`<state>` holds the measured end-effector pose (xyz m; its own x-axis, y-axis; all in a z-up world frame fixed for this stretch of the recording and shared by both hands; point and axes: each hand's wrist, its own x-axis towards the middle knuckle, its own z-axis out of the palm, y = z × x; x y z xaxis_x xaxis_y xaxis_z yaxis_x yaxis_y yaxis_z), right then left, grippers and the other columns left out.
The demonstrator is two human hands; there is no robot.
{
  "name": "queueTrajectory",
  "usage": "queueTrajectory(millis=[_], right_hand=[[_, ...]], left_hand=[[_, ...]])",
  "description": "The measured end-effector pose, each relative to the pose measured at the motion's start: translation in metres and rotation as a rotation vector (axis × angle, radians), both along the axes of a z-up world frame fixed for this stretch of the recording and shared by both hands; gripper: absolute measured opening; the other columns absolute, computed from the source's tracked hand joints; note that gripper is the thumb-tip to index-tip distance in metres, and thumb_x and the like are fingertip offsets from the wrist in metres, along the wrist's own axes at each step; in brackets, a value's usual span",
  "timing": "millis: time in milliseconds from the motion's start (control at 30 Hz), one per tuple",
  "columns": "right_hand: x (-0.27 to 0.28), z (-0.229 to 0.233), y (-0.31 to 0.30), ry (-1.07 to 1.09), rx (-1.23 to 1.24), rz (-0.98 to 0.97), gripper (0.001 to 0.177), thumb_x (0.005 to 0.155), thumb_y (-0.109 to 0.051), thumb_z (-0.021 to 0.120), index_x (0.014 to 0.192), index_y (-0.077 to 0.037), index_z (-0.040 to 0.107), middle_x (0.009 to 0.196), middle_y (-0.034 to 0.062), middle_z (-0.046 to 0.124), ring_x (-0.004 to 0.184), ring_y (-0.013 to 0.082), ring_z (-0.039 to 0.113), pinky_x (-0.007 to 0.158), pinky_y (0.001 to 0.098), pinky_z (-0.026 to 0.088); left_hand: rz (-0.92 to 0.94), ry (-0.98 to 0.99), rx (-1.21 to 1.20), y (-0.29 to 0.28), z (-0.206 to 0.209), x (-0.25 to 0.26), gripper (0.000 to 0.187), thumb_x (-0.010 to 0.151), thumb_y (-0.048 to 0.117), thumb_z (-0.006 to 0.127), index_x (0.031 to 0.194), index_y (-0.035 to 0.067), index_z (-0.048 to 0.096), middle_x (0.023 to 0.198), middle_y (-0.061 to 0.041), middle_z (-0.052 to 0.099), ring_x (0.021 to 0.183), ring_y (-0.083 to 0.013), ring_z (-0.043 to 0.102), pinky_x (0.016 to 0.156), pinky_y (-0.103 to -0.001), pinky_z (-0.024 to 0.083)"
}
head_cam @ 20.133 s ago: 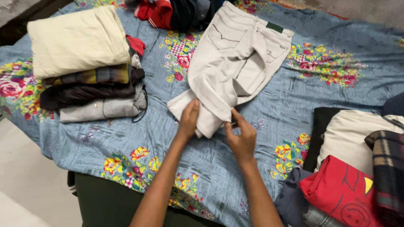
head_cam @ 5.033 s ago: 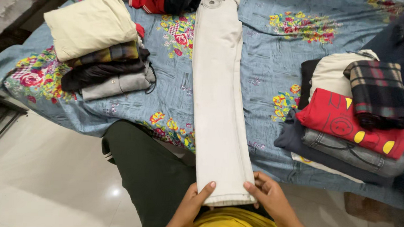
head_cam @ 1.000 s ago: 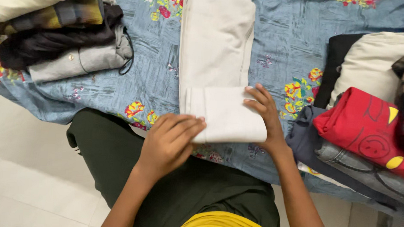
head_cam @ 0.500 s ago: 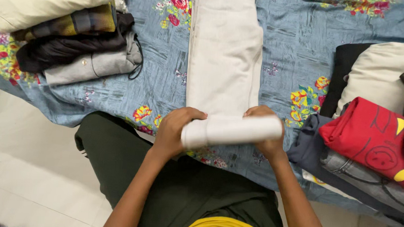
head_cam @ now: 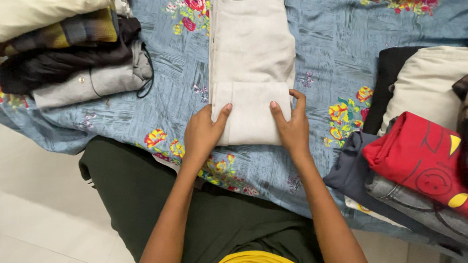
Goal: The person folds a pair of cream-colored pants, then a plaid scarf, and finally a pair of white jeans on a bed. They smooth and fold each item neatly by hand.
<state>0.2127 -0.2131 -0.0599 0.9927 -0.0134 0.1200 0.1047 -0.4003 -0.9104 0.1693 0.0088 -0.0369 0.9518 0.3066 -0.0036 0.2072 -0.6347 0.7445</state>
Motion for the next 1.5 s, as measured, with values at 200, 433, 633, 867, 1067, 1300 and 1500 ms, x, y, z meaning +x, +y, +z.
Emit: queueTrajectory(millis=[200,433,633,867,1067,1300,1500], right_hand=[[-0.029,-0.003,-0.02,-0.082,0.117,0.205,0.084,0.095,-0.034,0.073,0.16,-0.011,0.025,0.137,0.0255,0.056,0.129,0.0332,0.055,0.108,0.0433,0.045],[-0.066,0.02,-0.056,-0.411,-0.331,0.416,0.106,0.072,-0.031,0.085,0.156,-0.017,0.022,0.162,0.0251,0.022,0.153,0.0422,0.024,0.123,0.0527,0.029],[-0.052,0.036,-0.057,-0.526,-0.333,0.471,0.069,0.067,-0.026,0.085,0.129,-0.012,0.058,0.151,0.0124,0.053,0.153,0.0373,0.036,0.123,0.0541,0.031],[-0.042,0.03,-0.048,-0.5,-0.055,0.484,0.035,0.079,-0.02,0.079,0.109,-0.006,0.065,0.127,0.0123,0.07,0.128,0.0333,0.065,0.12,0.0475,0.045],[-0.018,-0.004,-0.035,-0.4,0.288,0.486,0.023,0.087,-0.004,0.071,0.108,-0.002,0.066,0.113,0.012,0.068,0.113,0.0231,0.067,0.106,0.0418,0.052],[0.033,-0.013,-0.019,-0.106,0.139,0.188,0.038,0.096,-0.032,0.076,0.111,0.003,0.071,0.099,0.0132,0.077,0.089,0.0188,0.072,0.079,0.0341,0.058],[0.047,0.013,0.008,-0.02,-0.056,-0.008,0.059,0.092,-0.056,0.069,0.105,0.002,0.073,0.091,0.0147,0.077,0.082,0.0229,0.075,0.074,0.0361,0.058]], left_hand=[[-0.038,-0.029,-0.037,0.005,-0.015,0.007,0.067,0.096,0.059,0.057,0.091,-0.006,0.07,0.086,-0.032,0.07,0.083,-0.0491,0.069,0.074,-0.056,0.053],[-0.173,0.139,-0.29,0.009,-0.002,-0.021,0.069,0.093,0.06,0.057,0.1,-0.007,0.074,0.083,-0.026,0.074,0.08,-0.0349,0.077,0.075,-0.043,0.058],[-0.324,0.235,-0.729,0.022,0.005,-0.051,0.064,0.1,0.051,0.059,0.107,-0.012,0.072,0.085,-0.009,0.073,0.077,-0.0158,0.064,0.067,-0.032,0.053],[-0.406,-0.411,-0.482,0.039,0.026,-0.098,0.09,0.076,0.039,0.081,0.147,0.002,0.04,0.139,-0.02,0.053,0.12,-0.028,0.059,0.098,-0.038,0.05],[-0.373,-0.631,-0.047,0.026,0.006,-0.074,0.12,0.064,0.026,0.098,0.157,0.013,0.022,0.162,-0.029,0.033,0.155,-0.0393,0.031,0.127,-0.047,0.032],[-0.152,-0.404,-0.428,0.029,-0.008,0.004,0.085,0.083,0.042,0.083,0.146,0.005,0.041,0.13,-0.019,0.068,0.121,-0.0335,0.07,0.1,-0.043,0.056],[0.108,-0.062,-0.112,0.018,0.012,0.046,0.076,0.085,0.069,0.064,0.127,0.006,0.064,0.102,-0.023,0.075,0.098,-0.0428,0.072,0.081,-0.051,0.055]])
